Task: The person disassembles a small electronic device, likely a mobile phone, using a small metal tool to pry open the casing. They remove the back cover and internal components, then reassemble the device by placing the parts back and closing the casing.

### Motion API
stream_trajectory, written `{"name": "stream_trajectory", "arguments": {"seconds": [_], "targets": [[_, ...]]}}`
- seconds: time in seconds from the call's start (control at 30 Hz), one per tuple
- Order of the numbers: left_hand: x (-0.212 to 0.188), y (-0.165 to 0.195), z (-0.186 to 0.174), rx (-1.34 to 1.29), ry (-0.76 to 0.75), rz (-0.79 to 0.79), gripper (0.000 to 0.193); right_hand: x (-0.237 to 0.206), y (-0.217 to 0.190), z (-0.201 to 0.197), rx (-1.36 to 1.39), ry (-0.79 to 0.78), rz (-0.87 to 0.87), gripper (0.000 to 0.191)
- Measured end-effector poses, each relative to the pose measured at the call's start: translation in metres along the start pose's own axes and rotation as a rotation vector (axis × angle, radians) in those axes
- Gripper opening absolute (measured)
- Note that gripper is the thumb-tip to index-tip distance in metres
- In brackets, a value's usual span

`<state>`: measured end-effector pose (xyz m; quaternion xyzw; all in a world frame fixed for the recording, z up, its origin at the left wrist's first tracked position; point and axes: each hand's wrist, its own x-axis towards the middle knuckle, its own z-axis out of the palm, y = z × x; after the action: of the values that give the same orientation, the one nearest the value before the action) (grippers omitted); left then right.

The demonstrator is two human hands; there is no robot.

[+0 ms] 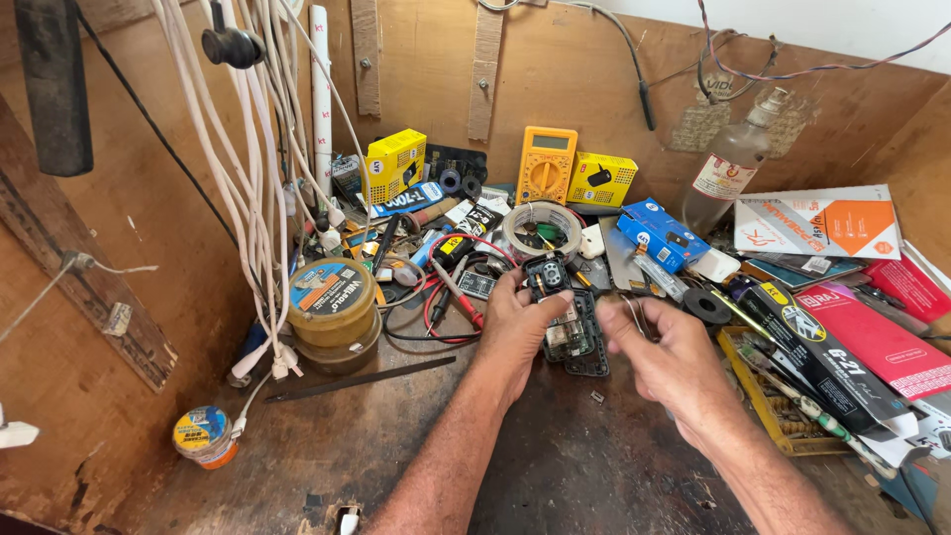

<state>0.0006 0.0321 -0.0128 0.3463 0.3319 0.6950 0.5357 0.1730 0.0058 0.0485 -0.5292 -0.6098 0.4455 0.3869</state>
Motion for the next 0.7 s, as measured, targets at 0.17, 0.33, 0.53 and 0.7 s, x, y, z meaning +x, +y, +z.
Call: {"name": "stream_trajectory", "arguments": {"seconds": [0.17,0.33,0.53,0.7], "targets": [[0.004,0.003,0.004,-0.219,0.049,-0.160,0.039,0.003,-0.007,-0.001,-0.137,0.018,-0.017,0.038],[0.004,0.002,-0.002,-0.308,0.046,-0.212,0.024,0.000,-0.010,0.006,-0.411,0.115,-0.156,0.028],[0.009,-0.009,-0.009,-0.400,-0.083,-0.130,0.026,0.002,-0.006,0.009,-0.286,0.092,-0.158,0.022],[0.003,0.003,-0.004,-0.480,-0.107,-0.235,0.043,0.003,-0.005,0.007,-0.293,0.086,-0.163,0.024]]}}
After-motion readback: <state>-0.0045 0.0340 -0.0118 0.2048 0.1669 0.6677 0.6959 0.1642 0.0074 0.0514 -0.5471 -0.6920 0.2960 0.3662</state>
